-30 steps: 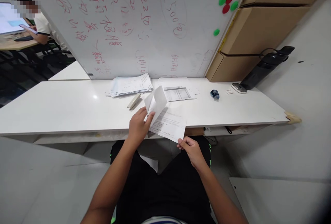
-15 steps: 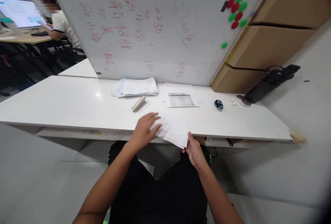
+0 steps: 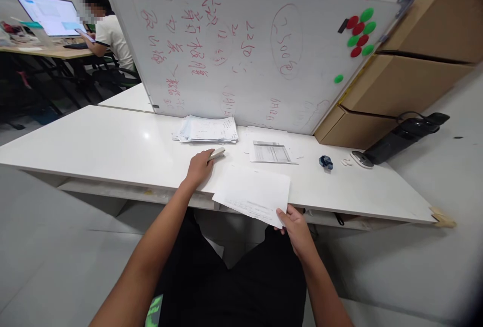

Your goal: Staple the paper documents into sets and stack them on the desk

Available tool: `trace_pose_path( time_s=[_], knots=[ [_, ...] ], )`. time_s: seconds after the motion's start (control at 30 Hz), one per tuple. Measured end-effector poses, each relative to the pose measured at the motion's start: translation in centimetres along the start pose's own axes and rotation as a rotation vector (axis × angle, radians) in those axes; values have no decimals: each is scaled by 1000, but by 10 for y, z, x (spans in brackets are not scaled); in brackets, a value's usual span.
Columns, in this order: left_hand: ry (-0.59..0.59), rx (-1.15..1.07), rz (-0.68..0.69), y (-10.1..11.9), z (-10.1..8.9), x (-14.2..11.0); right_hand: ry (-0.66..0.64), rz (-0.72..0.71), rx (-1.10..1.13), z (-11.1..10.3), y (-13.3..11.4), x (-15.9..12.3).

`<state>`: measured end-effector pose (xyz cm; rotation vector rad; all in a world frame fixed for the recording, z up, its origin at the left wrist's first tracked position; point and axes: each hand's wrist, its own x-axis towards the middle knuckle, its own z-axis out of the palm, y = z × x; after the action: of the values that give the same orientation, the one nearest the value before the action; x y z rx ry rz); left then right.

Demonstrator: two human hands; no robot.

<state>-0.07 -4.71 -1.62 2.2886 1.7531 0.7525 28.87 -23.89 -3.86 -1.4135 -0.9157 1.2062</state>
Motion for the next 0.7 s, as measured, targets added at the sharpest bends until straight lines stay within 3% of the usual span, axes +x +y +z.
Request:
trace_pose_path(
  time_s=[0.17, 0.4, 0.7],
  knots=[
    [-16, -84, -11, 1, -6, -3, 96, -124, 102, -8, -11, 9],
    [-7, -355, -69, 2, -12, -7, 114, -5, 164, -2, -21, 16],
    [16, -333, -49, 2, -11, -6, 107, 32, 275, 7, -15, 12]
  ],
)
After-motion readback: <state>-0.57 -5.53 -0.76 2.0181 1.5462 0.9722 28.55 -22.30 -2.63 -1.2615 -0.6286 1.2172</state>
